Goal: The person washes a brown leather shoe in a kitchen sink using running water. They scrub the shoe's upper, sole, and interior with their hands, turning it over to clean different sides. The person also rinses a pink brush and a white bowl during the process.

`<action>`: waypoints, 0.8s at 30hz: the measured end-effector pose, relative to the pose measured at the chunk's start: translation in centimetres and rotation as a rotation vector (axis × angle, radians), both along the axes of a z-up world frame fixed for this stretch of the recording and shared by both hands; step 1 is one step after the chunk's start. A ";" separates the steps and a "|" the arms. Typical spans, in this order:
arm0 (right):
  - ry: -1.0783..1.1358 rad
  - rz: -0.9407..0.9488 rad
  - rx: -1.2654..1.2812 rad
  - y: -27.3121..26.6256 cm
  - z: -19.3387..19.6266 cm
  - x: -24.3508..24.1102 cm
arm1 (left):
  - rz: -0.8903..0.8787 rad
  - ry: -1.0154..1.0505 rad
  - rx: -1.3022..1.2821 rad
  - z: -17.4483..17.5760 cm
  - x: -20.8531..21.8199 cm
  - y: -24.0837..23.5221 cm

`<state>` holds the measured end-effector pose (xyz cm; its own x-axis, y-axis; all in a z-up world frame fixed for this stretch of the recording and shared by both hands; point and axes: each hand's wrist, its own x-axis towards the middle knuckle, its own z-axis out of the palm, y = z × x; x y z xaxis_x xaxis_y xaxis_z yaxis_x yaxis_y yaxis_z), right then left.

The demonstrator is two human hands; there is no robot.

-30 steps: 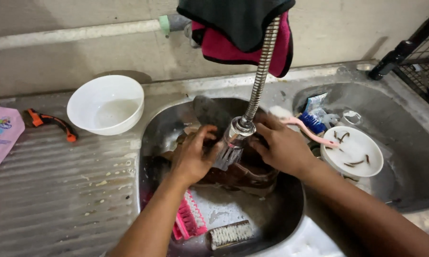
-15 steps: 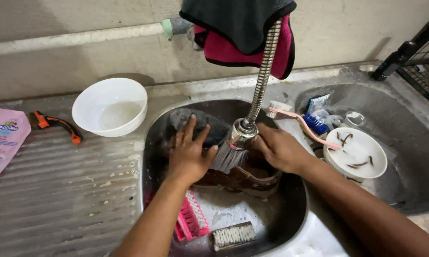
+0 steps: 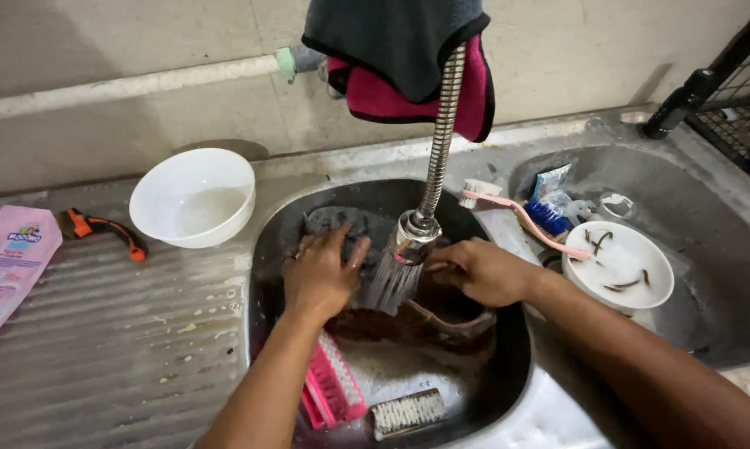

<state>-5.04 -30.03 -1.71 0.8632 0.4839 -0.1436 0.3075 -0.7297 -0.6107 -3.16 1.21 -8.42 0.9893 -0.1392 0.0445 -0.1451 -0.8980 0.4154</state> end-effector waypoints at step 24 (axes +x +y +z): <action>-0.316 0.034 -0.266 0.7 -4.9 -1.3 | 0.159 0.572 0.140 1.3 -1.0 2.6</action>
